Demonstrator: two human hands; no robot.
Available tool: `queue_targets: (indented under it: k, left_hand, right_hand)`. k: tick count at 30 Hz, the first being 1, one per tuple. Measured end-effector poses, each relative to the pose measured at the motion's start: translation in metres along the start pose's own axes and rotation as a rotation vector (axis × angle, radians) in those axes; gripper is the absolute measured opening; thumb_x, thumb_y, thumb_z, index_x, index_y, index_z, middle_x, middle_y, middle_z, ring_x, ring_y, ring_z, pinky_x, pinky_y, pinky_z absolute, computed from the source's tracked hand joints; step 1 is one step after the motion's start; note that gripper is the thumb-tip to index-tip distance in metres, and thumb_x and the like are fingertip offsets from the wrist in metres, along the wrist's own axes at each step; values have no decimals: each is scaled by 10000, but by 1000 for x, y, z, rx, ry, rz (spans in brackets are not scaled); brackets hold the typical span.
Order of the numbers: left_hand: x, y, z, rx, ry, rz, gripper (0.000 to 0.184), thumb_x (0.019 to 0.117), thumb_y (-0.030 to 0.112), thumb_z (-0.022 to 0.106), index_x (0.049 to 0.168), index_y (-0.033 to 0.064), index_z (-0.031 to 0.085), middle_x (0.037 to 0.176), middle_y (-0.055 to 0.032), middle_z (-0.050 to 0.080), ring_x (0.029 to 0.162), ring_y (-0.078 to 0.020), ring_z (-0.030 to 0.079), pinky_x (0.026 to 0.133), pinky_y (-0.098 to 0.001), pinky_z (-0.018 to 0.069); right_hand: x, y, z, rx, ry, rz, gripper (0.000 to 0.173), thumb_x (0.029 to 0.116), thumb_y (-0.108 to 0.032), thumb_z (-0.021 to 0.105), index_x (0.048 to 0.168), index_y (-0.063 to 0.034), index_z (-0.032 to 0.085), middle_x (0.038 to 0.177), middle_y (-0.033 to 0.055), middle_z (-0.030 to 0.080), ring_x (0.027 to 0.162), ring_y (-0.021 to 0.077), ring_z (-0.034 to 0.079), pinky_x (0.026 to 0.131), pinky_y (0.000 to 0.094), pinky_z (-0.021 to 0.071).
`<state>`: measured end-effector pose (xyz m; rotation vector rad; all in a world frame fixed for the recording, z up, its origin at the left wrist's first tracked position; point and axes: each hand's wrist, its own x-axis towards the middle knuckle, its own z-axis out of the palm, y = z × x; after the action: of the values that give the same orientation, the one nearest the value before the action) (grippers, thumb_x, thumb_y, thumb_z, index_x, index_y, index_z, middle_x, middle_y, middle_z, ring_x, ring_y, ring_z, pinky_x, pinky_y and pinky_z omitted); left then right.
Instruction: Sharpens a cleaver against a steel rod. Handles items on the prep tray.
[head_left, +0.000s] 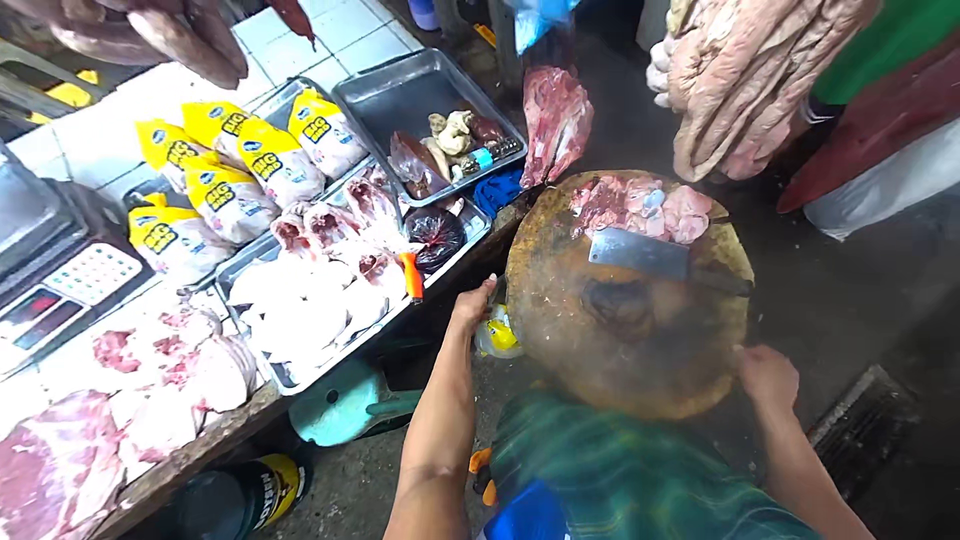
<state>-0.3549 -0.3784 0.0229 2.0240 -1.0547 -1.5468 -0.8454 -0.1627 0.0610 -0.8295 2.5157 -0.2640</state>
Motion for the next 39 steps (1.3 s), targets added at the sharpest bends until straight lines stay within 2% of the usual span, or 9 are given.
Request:
queue_targets:
  k: [6,11,17,21,24,26,29,36,39]
  left_hand:
    - [-26,-32,37,9,-27,37,406,900,284,790,1196,20,704,1150,-179,704,1060,-294,664,946,-507,531]
    - [-59,-14,-4,430,209,117,499,935,564,652,936,77,759,1022,-171,725,1010,-354,688,882,-617,535]
    - [-25,11,-80,634,706,286,464,964,319,641,1312,13,630,1334,-268,586,1233,-457,569,980,-603,503]
    - [4,33,-106,706,590,87,571,918,217,659,1414,-15,498,1290,-297,604,1083,-472,662,843,-629,563]
    - [3,52,-132,547,494,36,786,849,384,729,1446,-31,431,1183,-295,665,1080,-473,671,865,-676,542]
    - [3,63,-155,295,409,30,568,912,401,648,1262,-41,580,1059,-259,683,961,-414,685,811,-636,554]
    - [-14,65,-178,-29,254,35,375,1014,431,531,901,80,602,645,-6,513,480,-120,444,463,-310,419]
    - [-148,-42,-133,-336,92,181,337,1034,291,614,1251,37,574,811,-57,667,594,-126,631,532,-271,547]
    - [-202,-115,-78,-397,57,164,273,988,142,650,1202,-3,562,823,-106,686,638,-195,676,577,-346,595]
  right_hand:
    - [42,-51,-6,-110,210,-514,462,992,-69,558,1447,7,537,1473,316,492,1367,511,474,1099,684,398]
    - [76,-93,6,-361,96,-610,602,911,-39,681,1484,3,502,1485,309,493,1387,517,448,1116,746,293]
    - [81,-111,8,-603,36,-588,560,840,-108,793,1346,24,592,1336,321,583,1271,516,547,1022,711,430]
    - [24,-128,-9,-612,-10,-478,393,910,-208,723,1266,-61,641,1171,272,688,1063,500,675,802,690,541]
    - [-20,-99,0,-297,-136,-402,525,973,-408,690,1385,-93,606,1236,315,657,1159,535,622,936,752,472]
    - [-46,-65,19,-79,-190,-351,637,951,-519,691,1342,-19,632,1224,341,647,1190,529,601,1007,744,433]
    - [-91,-24,32,46,-214,-276,559,967,-390,687,1317,40,620,1187,352,652,1144,513,625,990,717,448]
    - [-118,56,46,189,-272,-189,520,1023,-442,588,1333,-24,597,956,222,711,759,347,715,737,575,596]
    - [-109,74,45,169,-330,-216,490,1032,-430,598,1339,-47,596,930,214,689,697,340,680,668,576,580]
